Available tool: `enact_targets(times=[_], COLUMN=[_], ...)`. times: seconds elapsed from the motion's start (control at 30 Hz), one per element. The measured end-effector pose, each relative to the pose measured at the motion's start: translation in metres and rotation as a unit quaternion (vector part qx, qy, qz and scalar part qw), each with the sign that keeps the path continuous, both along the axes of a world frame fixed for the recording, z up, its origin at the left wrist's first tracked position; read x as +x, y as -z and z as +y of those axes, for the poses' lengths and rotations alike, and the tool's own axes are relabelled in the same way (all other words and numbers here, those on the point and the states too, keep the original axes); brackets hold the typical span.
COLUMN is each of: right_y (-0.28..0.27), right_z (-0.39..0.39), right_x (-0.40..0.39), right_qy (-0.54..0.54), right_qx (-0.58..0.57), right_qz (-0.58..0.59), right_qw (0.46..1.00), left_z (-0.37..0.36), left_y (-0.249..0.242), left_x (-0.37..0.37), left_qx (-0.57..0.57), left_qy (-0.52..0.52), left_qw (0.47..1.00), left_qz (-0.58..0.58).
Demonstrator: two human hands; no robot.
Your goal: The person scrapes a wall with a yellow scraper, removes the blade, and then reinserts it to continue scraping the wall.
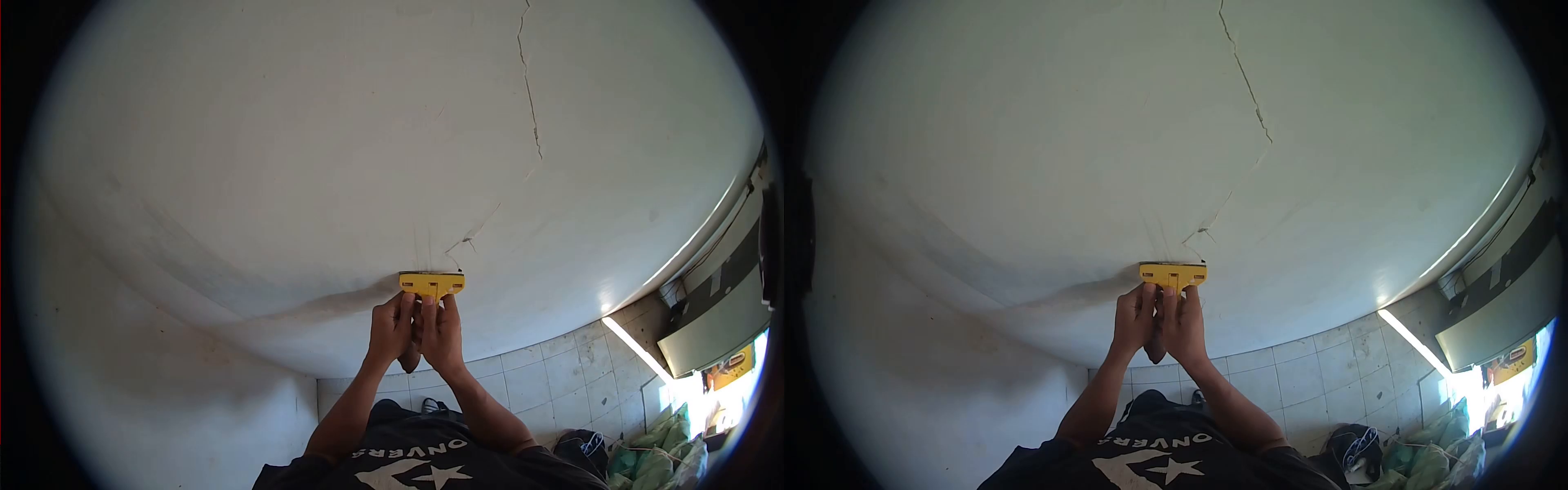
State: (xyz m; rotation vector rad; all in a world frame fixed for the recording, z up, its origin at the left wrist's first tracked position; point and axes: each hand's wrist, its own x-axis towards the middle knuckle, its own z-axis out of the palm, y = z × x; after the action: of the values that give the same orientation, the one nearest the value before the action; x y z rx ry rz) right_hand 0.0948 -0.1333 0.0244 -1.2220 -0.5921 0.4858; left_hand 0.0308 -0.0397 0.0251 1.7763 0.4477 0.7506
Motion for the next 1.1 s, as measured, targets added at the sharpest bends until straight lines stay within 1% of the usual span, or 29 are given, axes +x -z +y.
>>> enact_targets(times=[0.03,0.1,0.13,0.2,0.33,0.4,0.5,0.57,0.67,0.7,0.77,0.83,0.93,0.97,1.03,1.1], right_y=[0.001,0.0,-0.001,-0.006,-0.004,-0.012,-0.03,-0.024,-0.006,-0.008,-0.013,-0.025,-0.017,-0.012,-0.01,-0.009], right_z=[0.001,0.0,-0.001,0.0,0.001,0.004,0.008,0.007,-0.002,-0.002,0.002,0.003,-0.003,-0.005,-0.003,-0.004], right_x=[0.002,0.003,0.002,0.001,0.002,0.002,0.006,0.006,0.006,0.006,0.006,0.009,0.008,0.004,0.004,0.005], right_qy=[-0.002,0.026,0.027,0.049,0.052,0.073,0.063,0.054,0.036,0.024,0.034,0.038,0.022,0.021,0.037,0.033], right_qx=[-0.002,-0.039,-0.043,-0.04,-0.052,-0.037,-0.026,-0.027,-0.043,-0.058,-0.043,-0.074,-0.099,-0.096,-0.049,-0.045], right_qz=[0.002,-0.048,-0.046,-0.062,-0.048,-0.073,-0.085,-0.073,-0.059,-0.054,-0.056,-0.073,-0.056,-0.057,-0.042,-0.031], right_qw=[1.0,0.998,0.998,0.996,0.996,0.994,0.994,0.996,0.997,0.997,0.997,0.994,0.993,0.994,0.997,0.998], left_z=[-0.001,-0.004,-0.006,-0.005,-0.006,-0.002,0.001,0.0,-0.005,-0.007,-0.007,-0.007,-0.011,-0.014,-0.017,-0.018], left_y=[0.001,0.0,0.003,0.007,0.011,0.01,-0.019,-0.017,0.005,0.005,0.004,-0.016,-0.012,-0.005,0.0,0.002], left_x=[0.002,0.005,0.006,0.01,0.014,0.018,0.019,0.019,0.016,0.016,0.017,0.016,0.013,0.011,0.015,0.014], left_qx=[-0.002,0.021,0.018,0.059,0.063,0.07,0.067,0.059,0.076,0.077,0.078,0.04,0.04,0.043,0.058,0.043], left_qy=[-0.002,-0.022,-0.021,-0.044,-0.054,-0.067,-0.05,-0.051,-0.072,-0.08,-0.089,-0.079,-0.08,-0.081,-0.092,-0.084], left_qw=[1.0,0.999,1.0,0.997,0.995,0.992,0.993,0.993,0.992,0.991,0.99,0.993,0.993,0.993,0.991,0.994], left_qz=[0.002,-0.01,-0.008,-0.037,-0.05,-0.078,-0.085,-0.088,-0.076,-0.075,-0.073,-0.079,-0.07,-0.071,-0.074,-0.059])
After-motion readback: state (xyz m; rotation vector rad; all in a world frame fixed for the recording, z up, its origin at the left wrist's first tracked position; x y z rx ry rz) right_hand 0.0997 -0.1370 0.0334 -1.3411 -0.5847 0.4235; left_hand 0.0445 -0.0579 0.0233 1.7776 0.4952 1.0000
